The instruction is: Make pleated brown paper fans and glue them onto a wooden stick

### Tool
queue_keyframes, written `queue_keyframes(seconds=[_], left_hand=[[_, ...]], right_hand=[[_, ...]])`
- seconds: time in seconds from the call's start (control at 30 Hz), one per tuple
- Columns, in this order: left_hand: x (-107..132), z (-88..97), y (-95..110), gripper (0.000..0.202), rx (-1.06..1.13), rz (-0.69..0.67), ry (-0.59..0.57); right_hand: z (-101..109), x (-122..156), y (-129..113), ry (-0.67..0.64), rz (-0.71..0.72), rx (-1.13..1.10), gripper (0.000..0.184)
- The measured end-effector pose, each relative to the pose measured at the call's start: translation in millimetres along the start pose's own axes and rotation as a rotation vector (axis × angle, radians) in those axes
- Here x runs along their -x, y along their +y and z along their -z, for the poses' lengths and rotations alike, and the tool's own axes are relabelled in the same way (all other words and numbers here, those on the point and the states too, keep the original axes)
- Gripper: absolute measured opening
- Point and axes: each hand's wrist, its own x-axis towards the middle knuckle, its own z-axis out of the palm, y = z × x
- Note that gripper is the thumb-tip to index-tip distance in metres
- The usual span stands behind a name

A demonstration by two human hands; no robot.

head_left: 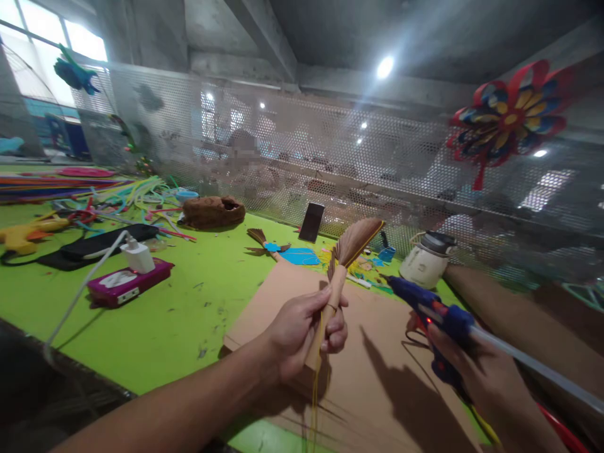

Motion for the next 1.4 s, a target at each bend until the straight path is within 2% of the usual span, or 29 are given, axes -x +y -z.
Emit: queue_keyframes(seconds=[0.1,0.3,0.5,0.7,0.8,0.9,0.93,1.03,1.13,1.27,1.4], left_hand=[[-1,-0.4,-2,0.023,-0.050,-0.017,0.076],[-3,-0.5,-7,0.022,-0.134,-0.037,0.154],[-6,6.2,-10,0.020,-0.135,-0.058,0.131],[-4,4.0,-10,0.018,-0.124,-0.071,0.128],[-3,3.1,-10,0.020,-0.127,-0.078,0.127],[-4,4.3,-10,0.021,-0.143,-0.074,0.136],[-4,4.9,-10,0.021,-0.147,-0.077,0.135],[-6,6.3,-10,0.020,-0.149,-0.093,0.113],[-7,5.5,-9,0.020,-0.155,-0.091,0.119],[-5,1.7,-10,0.021,-0.196,-0.103,0.148],[-3,-2.4,-13,0.019,-0.192,-0.107,0.160]], right_hand=[[1,-20,15,-0.008,-0.108,0.255,0.040],[-12,-37,46,-0.027,-0.032,0.452,0.032],[-34,-43,56,-0.047,0.033,0.553,0.026],[-36,-46,59,-0.115,0.082,0.509,0.039],[-30,-43,52,-0.142,0.083,0.431,0.044],[-26,-36,28,-0.198,0.046,0.248,0.028],[-27,-34,17,-0.251,-0.026,0.061,0.023],[-34,-30,-14,-0.396,-0.229,-0.566,0.025],[-44,-32,-31,-0.453,-0.327,-0.884,0.028],[-57,-32,-36,-0.448,-0.359,-1.043,0.034],[-68,-21,-43,-0.430,-0.329,-1.085,0.040]])
